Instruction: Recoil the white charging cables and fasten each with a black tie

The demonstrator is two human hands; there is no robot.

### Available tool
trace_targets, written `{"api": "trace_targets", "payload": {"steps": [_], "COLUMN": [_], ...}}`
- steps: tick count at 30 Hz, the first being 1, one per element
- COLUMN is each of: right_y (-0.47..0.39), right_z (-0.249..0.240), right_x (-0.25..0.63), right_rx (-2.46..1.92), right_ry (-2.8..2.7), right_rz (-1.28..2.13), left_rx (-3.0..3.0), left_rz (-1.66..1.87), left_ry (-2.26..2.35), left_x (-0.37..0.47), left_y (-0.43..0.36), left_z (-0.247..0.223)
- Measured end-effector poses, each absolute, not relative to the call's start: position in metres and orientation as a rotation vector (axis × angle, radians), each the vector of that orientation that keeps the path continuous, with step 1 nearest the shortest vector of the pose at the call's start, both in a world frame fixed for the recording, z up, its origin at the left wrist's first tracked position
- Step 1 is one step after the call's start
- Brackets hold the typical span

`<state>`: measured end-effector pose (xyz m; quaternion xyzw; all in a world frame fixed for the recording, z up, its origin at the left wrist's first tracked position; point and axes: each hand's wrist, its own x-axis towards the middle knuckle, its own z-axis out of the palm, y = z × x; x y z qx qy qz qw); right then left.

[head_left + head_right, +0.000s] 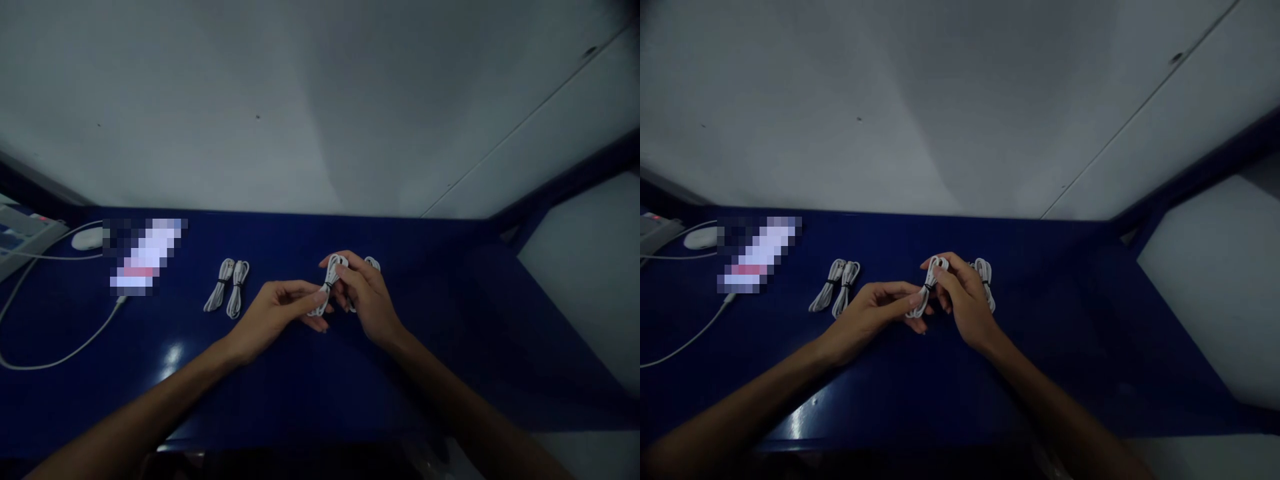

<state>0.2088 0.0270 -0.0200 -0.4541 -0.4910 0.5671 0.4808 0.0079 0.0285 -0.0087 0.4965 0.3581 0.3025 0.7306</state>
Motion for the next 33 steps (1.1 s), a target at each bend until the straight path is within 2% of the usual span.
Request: {"api": "trace_targets", "payload": {"steps": [8,17,23,33], "right_y": [0.025,0.020,0.018,0.022], "right_z": [-0.019,-0.024,-0.016,-0.013], "right_x": [0.206,0.207,0.208,0.210], "right_rx": [-1.149,-1.237,-1.251,-1.259], "right_ry": [-1.313,-1.364,-1.554,-1.516], "right_rz": [1.283,1.062,0.880,0.876], "left_rx": [1.185,1.485,1.430,1.506], "left_rz": [0.647,0.825,0.780,0.779], "left_ry": [0.799,1.103,1.076,1.065], "left_x": [0.009,0.008,0.008,0.006], "left_y": [0.025,0.019,0.017,0.019], "left_z": [-0.013,-0.006,-0.007,-0.005]}}
